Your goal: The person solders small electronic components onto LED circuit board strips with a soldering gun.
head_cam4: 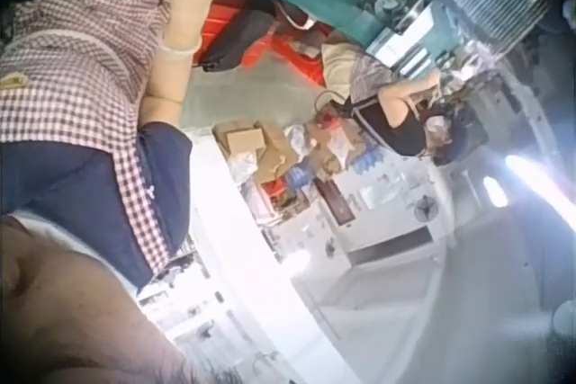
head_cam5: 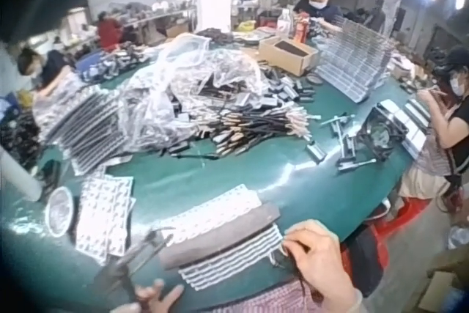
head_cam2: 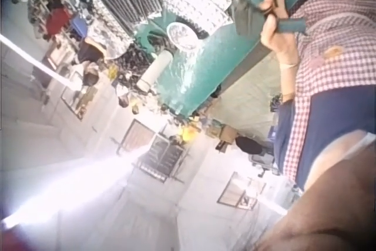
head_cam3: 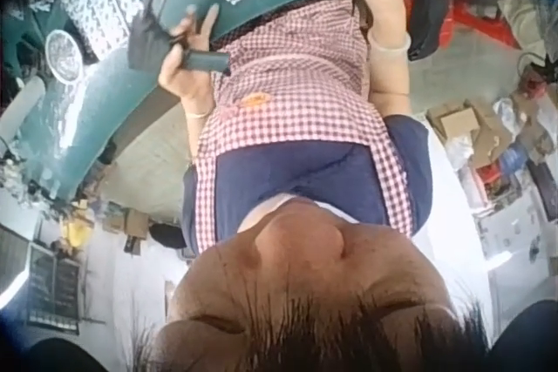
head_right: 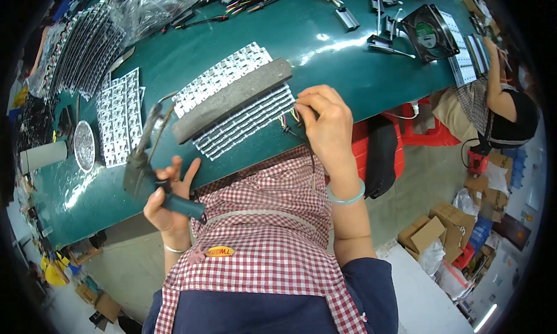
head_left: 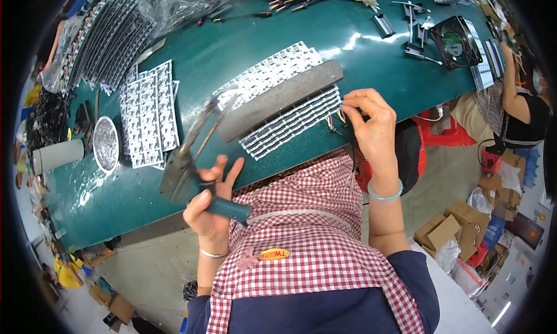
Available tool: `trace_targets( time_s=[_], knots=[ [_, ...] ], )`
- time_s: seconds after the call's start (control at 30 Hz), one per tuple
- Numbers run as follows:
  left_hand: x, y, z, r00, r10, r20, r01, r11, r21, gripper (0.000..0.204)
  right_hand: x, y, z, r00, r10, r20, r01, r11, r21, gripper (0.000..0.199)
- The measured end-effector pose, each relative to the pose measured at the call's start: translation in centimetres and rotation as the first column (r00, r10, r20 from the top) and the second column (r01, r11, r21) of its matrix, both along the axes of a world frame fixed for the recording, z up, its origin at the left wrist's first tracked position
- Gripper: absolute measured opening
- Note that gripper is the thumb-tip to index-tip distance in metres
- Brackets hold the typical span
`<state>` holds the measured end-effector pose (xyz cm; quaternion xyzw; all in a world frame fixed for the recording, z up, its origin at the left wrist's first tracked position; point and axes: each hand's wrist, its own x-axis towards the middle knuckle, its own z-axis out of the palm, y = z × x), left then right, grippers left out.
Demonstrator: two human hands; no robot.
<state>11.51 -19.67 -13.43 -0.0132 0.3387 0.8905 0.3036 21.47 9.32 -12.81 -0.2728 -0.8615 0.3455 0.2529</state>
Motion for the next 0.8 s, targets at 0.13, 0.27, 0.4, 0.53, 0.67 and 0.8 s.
trace_targets(
  time_s=[0.13, 0.27, 0.4, 0.53, 0.67, 0.8],
  knots=[
    [0.2, 1.1, 0.5, 1.0, -0.007, -0.03, 0.005, 0.998, -0.059, 0.029, 0.0, 0.7, -0.8, 0.997, 0.06, -0.051, -0.058, 0.997, 0.046, 0.007],
    [0.6, 1.8, 0.6, 0.998, -0.021, -0.055, 0.016, 0.995, -0.094, 0.03, 0.0, 0.4, -1.0, 0.991, 0.071, -0.117, -0.053, 0.988, 0.146, 0.009],
    [0.7, 1.5, 0.7, 0.996, -0.017, -0.091, 0.008, 0.995, -0.098, 0.031, -0.1, 0.1, -1.4, 0.985, 0.069, -0.159, -0.037, 0.98, 0.195, 0.01],
    [0.9, 1.4, 0.6, 0.994, -0.02, -0.11, 0.005, 0.991, -0.132, 0.031, -0.2, 0.2, -2.0, 0.975, 0.093, -0.202, -0.042, 0.969, 0.242, 0.011],
    [1.1, 1.4, 0.4, 0.994, -0.003, -0.107, -0.012, 0.99, -0.142, 0.031, -0.1, 0.4, -2.4, 0.966, 0.118, -0.229, -0.05, 0.958, 0.284, 0.011],
    [1.2, 1.8, 0.4, 0.993, 0.029, -0.114, -0.043, 0.991, -0.13, 0.03, -1.1, 0.8, -2.8, 0.969, 0.086, -0.233, 0.004, 0.933, 0.36, 0.011]
  ],
)
